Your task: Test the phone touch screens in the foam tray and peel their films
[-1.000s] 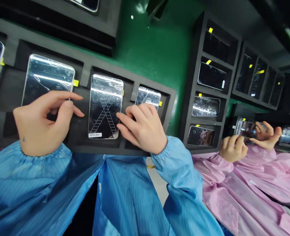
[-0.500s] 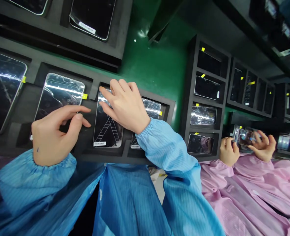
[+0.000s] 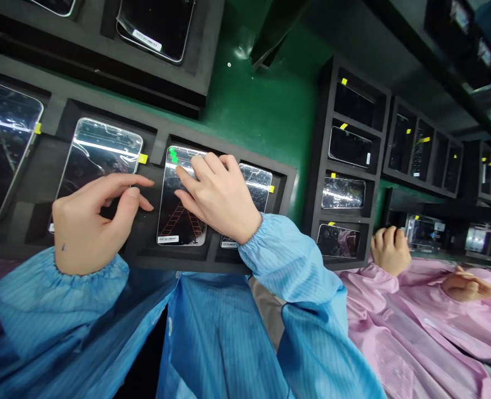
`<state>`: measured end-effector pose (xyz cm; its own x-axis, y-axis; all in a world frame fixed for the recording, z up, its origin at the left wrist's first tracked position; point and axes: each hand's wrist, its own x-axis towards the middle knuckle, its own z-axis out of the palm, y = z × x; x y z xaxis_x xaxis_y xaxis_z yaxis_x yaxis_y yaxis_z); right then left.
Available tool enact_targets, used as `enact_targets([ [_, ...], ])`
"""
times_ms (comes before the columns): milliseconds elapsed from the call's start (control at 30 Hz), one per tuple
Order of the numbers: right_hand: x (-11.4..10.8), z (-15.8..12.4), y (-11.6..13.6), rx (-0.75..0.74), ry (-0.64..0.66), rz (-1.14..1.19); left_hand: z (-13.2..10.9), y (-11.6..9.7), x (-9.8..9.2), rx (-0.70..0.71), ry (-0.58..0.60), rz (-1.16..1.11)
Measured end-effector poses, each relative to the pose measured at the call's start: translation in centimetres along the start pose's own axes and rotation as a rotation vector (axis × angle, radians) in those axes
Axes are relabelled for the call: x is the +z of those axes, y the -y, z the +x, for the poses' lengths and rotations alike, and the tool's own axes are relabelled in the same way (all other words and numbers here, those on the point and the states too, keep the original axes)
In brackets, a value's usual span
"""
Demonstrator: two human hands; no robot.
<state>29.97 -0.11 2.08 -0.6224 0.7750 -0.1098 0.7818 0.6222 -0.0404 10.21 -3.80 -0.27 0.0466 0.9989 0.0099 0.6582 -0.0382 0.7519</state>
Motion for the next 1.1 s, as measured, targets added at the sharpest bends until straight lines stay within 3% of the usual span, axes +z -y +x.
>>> enact_targets([
  [567,-0.2,-5.6,2.2,-0.083,-0.061,0.036,0.1,-0.1,0.1,-0.014,-0.033,-0.004],
  [1100,-0.9,-7.5,3.6,-0.161,-0.015,0.156,0.0,0.1,0.0,-0.022,-0.047,0.0],
])
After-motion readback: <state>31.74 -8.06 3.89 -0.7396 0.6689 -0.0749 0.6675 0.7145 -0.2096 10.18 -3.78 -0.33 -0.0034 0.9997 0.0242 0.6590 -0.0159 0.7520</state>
